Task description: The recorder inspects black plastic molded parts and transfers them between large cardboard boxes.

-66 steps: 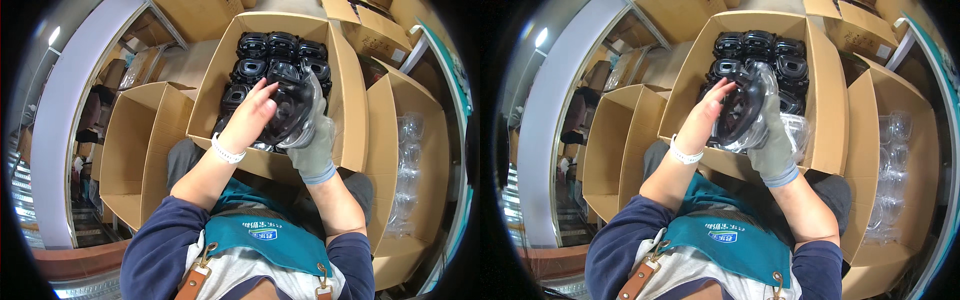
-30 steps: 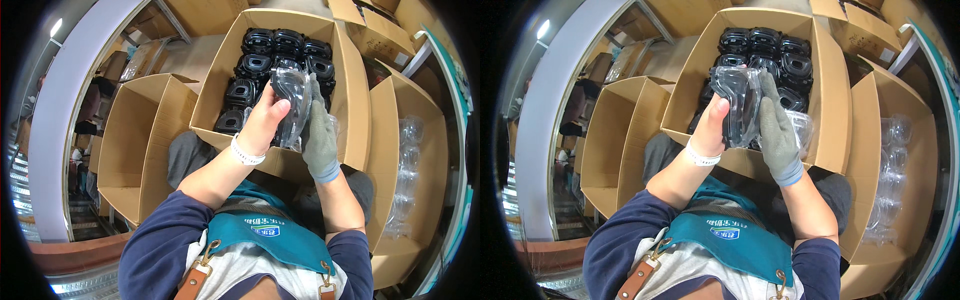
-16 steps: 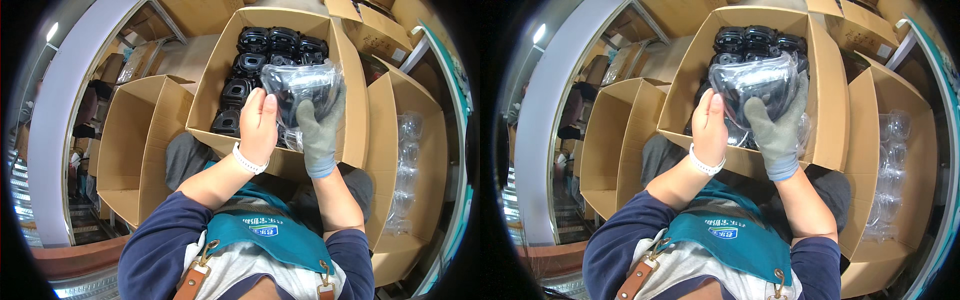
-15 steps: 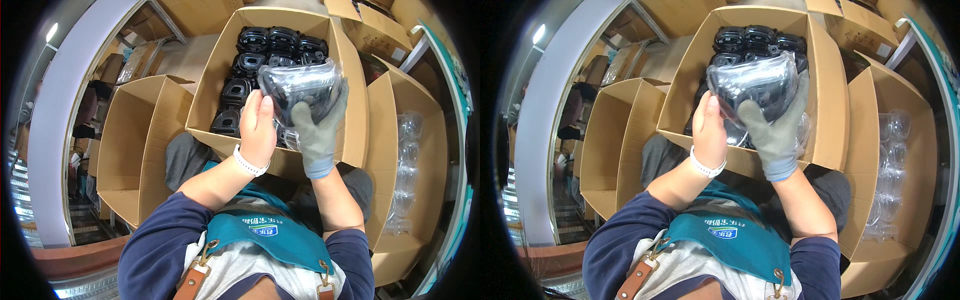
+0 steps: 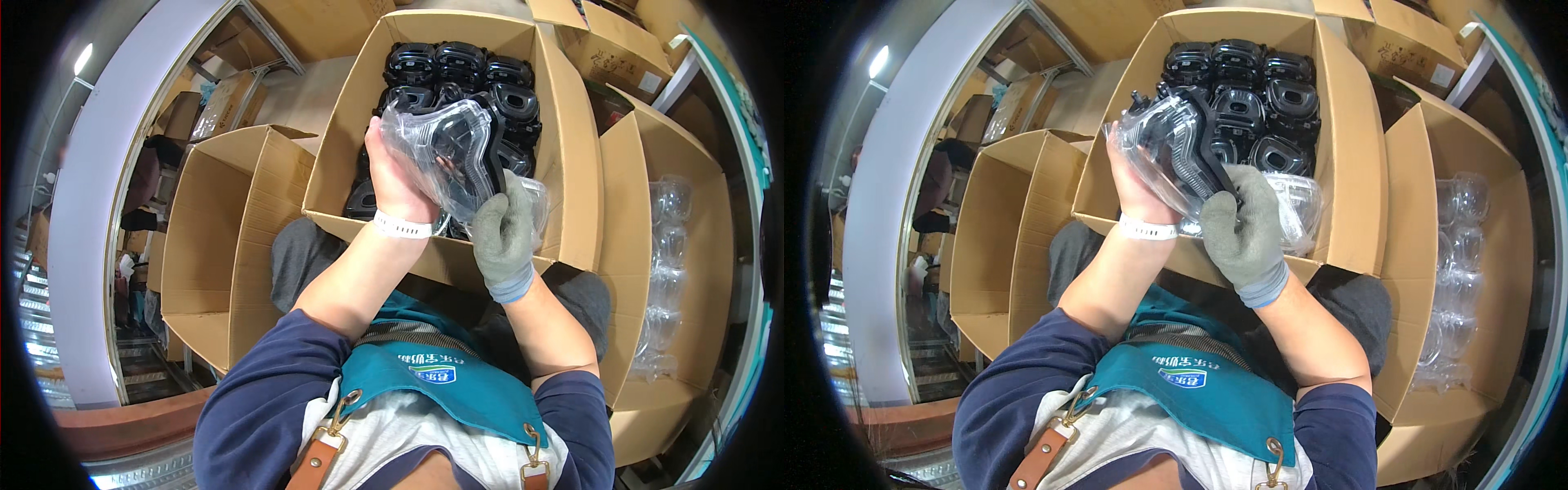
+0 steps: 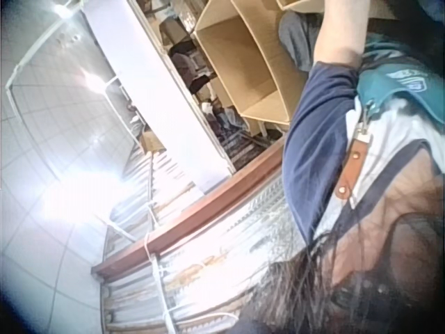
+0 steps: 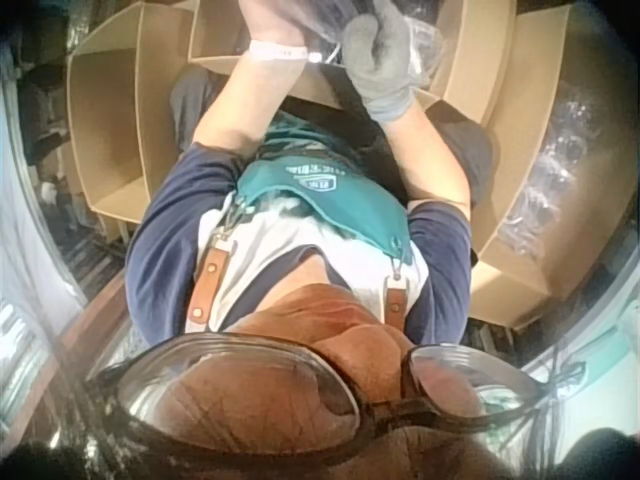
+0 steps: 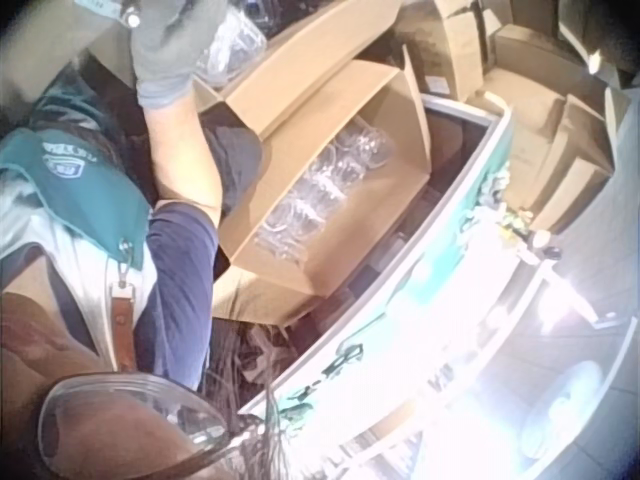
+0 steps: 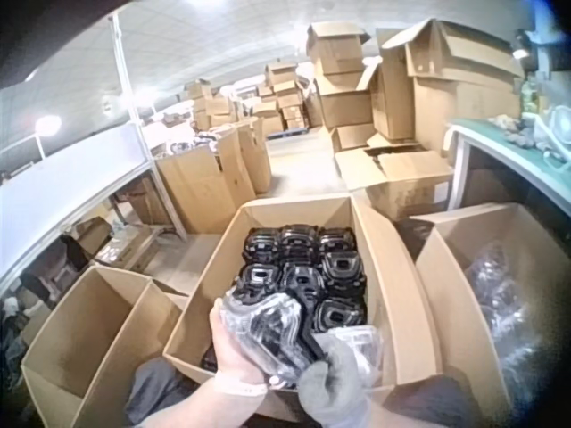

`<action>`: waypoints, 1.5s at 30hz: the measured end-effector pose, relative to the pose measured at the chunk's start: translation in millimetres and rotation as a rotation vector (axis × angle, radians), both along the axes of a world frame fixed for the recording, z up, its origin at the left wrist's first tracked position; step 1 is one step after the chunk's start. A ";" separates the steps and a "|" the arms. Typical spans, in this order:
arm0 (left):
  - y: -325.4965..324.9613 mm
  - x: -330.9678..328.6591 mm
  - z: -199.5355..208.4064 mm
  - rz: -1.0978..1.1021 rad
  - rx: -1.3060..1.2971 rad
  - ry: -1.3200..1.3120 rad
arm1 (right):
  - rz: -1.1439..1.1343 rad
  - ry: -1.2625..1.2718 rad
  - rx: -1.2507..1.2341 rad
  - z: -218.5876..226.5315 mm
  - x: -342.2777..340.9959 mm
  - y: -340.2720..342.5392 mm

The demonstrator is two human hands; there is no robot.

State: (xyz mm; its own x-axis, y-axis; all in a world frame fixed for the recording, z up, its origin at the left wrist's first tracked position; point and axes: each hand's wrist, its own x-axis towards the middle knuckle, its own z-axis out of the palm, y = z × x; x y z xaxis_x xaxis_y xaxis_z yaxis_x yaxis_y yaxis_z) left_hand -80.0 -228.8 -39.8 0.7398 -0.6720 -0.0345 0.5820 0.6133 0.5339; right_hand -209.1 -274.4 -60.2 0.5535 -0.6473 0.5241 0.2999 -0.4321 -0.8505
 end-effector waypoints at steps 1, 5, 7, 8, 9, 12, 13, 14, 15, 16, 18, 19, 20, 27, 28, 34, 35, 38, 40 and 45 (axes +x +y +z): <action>1.7 -2.1 2.0 0.084 0.064 0.026 | -0.108 0.028 -0.142 -7.4 -1.2 -2.1; 10.1 -3.2 8.2 -0.011 -0.122 -0.135 | -0.098 -0.288 -0.440 -21.2 6.0 -6.3; 12.7 6.4 4.7 -0.002 -0.142 -0.150 | -0.068 -0.250 -0.400 -30.5 8.5 -11.1; 13.5 10.5 4.3 0.007 -0.159 -0.164 | -0.037 -0.211 -0.358 -33.0 8.3 -14.6; 15.7 13.4 8.6 0.034 -0.154 -0.171 | 0.219 -0.132 -0.196 -6.8 2.5 -18.6; 26.3 26.9 -4.1 0.074 -0.055 -0.388 | 0.092 -0.272 0.334 13.6 3.7 -11.4; 27.9 27.3 -10.3 0.088 -0.036 -0.384 | 0.194 -0.226 0.355 17.4 -3.3 -16.2; 27.7 24.3 -17.2 0.100 0.014 -0.397 | 0.194 -0.222 0.356 11.5 -7.4 -13.7; 28.8 23.8 -21.4 0.114 0.060 -0.459 | 0.163 -0.198 0.350 2.1 -11.7 -8.5; 29.7 24.0 -25.0 0.129 0.105 -0.520 | 0.134 -0.173 0.345 -3.3 -14.9 -6.7; 31.3 26.7 -27.0 0.098 0.065 -0.570 | 0.216 -0.108 0.305 -3.1 -19.3 -12.4; 31.5 27.4 -26.3 0.068 0.024 -0.622 | 0.248 -0.135 0.357 -2.5 -19.9 -11.5; 30.2 23.6 -26.3 0.069 0.022 -0.621 | 0.280 -0.163 0.408 -2.1 -20.4 -10.5; 30.2 21.4 -16.1 0.170 0.099 -0.644 | 0.231 -0.113 0.558 11.8 -17.3 -2.1; 31.2 22.4 -14.7 0.161 0.066 -0.700 | 0.280 -0.089 0.499 14.6 -19.3 -3.2; 29.9 12.7 -20.1 0.174 0.092 -0.649 | 0.355 -0.162 0.654 7.3 -18.7 -3.4; 31.0 14.4 -23.2 0.149 0.084 -0.635 | 0.318 -0.148 0.594 1.9 -19.1 -2.8; 31.4 13.7 -20.2 0.157 0.085 -0.668 | 0.240 -0.145 0.642 -4.2 -18.4 4.4; 31.5 14.3 -17.9 0.183 0.091 -0.713 | 0.301 -0.249 0.674 -1.5 -14.6 10.7; 38.0 17.7 -12.2 0.214 0.062 -0.760 | 0.363 -0.355 0.705 15.7 -11.8 20.6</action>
State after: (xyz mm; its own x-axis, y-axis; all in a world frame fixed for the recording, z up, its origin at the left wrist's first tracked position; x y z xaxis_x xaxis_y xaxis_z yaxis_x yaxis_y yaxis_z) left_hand -62.2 -190.8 -52.0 0.6884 -0.5258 0.4997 -0.0835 0.6269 0.7746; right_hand -220.9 -253.9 -44.6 0.6683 -0.7014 0.2479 0.6157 0.3345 -0.7134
